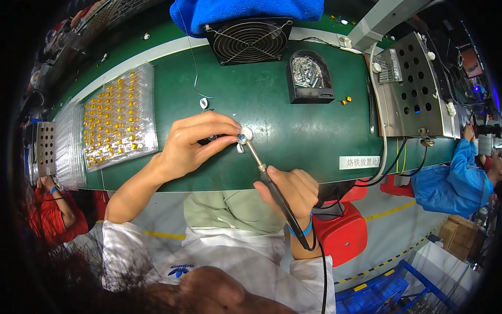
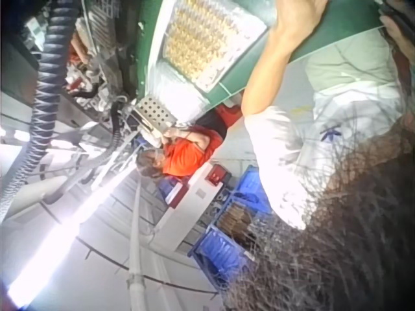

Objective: Soldering small electronic components onto white circular bases on an assembly line.

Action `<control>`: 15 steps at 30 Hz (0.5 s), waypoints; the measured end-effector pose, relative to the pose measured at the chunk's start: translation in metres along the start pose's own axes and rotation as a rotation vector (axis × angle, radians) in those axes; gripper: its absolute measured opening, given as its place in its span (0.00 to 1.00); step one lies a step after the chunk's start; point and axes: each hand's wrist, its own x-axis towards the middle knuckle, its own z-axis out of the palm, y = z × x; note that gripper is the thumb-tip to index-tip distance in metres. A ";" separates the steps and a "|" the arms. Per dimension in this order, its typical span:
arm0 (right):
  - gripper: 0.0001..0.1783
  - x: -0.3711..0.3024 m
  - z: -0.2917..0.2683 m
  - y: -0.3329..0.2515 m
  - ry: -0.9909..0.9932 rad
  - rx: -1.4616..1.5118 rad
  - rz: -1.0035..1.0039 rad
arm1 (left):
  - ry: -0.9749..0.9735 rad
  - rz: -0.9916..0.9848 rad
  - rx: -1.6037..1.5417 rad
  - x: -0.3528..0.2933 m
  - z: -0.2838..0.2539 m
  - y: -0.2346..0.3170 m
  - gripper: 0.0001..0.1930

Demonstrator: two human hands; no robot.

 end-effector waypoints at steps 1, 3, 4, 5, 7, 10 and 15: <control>0.19 0.001 0.000 0.000 -0.011 -0.004 0.000 | 0.000 -0.001 0.001 0.000 0.000 0.000 0.10; 0.19 -0.003 0.002 0.002 0.026 0.011 -0.010 | -0.008 0.016 0.017 0.000 0.000 -0.001 0.10; 0.19 -0.005 0.003 0.003 0.062 0.027 -0.020 | -0.009 0.017 0.016 0.000 0.000 -0.001 0.10; 0.19 -0.005 0.003 0.004 0.063 0.026 -0.020 | -0.009 0.018 0.018 0.000 0.000 0.000 0.10; 0.20 -0.005 0.001 0.004 0.052 0.029 -0.012 | -0.010 0.019 0.020 0.001 0.000 0.000 0.10; 0.19 -0.005 0.001 0.002 0.034 0.027 0.004 | -0.013 0.020 0.018 0.000 -0.001 0.000 0.10; 0.19 -0.002 0.001 0.000 0.027 0.012 0.000 | -0.011 0.019 0.021 0.000 0.000 0.000 0.10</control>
